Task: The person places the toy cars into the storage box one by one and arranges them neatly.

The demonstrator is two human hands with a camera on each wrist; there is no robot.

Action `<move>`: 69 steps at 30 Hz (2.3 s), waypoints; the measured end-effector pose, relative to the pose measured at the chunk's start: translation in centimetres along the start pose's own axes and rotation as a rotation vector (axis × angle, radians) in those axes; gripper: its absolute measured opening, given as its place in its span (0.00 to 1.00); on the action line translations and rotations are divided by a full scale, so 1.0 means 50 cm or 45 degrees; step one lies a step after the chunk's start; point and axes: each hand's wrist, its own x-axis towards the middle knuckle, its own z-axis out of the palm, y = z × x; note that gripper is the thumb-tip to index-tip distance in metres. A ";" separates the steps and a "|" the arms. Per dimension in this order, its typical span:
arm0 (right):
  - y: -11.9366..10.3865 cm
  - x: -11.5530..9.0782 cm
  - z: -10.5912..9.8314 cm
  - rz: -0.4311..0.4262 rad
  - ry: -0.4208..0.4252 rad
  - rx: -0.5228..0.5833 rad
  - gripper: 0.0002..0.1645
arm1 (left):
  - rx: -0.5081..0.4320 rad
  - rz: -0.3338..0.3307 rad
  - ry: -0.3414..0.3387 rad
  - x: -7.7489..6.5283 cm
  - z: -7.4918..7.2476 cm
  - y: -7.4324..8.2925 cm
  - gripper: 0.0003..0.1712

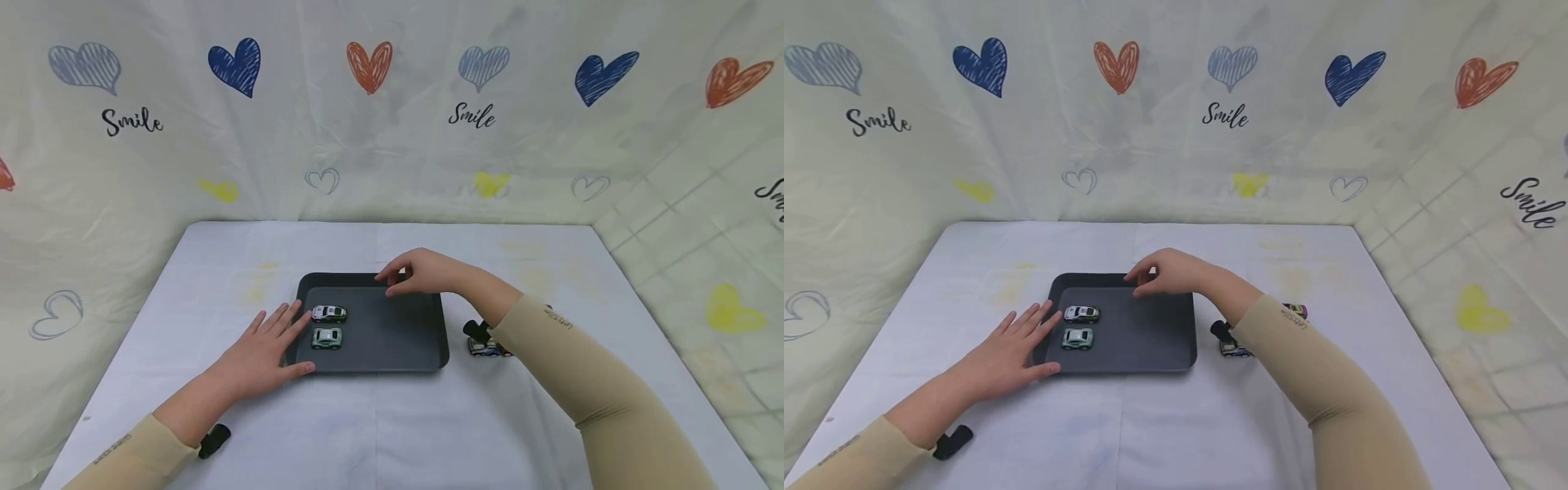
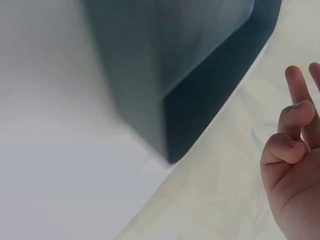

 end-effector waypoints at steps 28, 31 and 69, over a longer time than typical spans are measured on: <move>0.161 -0.259 0.012 0.245 0.004 -0.117 0.21 | -0.005 0.001 -0.001 0.001 0.002 -0.005 0.55; 0.168 -0.264 0.018 0.268 -0.007 -0.151 0.21 | -0.008 0.002 -0.001 0.002 0.002 -0.005 0.55; 0.183 -0.281 0.052 0.358 -0.045 -0.202 0.16 | -0.006 0.005 -0.007 0.000 0.000 -0.006 0.56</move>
